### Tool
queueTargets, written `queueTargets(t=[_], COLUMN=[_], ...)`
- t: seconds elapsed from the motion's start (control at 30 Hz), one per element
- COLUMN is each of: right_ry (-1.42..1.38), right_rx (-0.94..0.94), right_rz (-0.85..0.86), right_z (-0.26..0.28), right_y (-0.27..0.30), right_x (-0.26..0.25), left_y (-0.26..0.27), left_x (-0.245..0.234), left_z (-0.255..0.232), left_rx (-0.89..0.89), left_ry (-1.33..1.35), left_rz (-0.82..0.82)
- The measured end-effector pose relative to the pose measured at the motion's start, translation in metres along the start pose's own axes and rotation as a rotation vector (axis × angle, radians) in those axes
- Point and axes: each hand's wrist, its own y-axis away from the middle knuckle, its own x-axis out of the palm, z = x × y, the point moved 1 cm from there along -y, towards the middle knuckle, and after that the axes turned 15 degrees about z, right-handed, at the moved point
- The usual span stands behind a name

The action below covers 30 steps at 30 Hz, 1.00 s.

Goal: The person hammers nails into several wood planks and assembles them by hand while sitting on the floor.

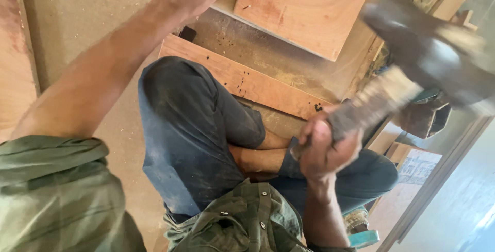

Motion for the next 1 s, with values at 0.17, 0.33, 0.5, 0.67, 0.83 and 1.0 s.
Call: queueTargets(t=[0.17,0.33,0.5,0.67,0.83,1.0], right_ry=[-0.024,0.039,0.033,0.107,0.145,0.184], right_rx=[0.275,0.372,0.577,0.619,0.639,0.589], right_rz=[0.072,0.124,0.186,0.244,0.275,0.248], right_z=[-0.007,-0.014,-0.028,-0.032,-0.034,-0.033], right_y=[0.000,-0.006,-0.016,-0.025,-0.030,-0.024], right_x=[0.007,0.003,0.014,0.021,0.026,0.027], left_y=[-0.003,0.034,0.030,0.026,0.023,0.020], left_x=[-0.019,-0.034,-0.014,-0.003,0.006,0.010], left_z=[-0.031,-0.033,-0.033,-0.033,-0.032,-0.037], left_rx=[0.156,0.463,0.463,0.428,0.414,0.379], left_ry=[0.532,0.305,0.300,0.248,0.308,0.271], left_rz=[-0.039,-0.279,-0.352,-0.372,-0.344,-0.391])
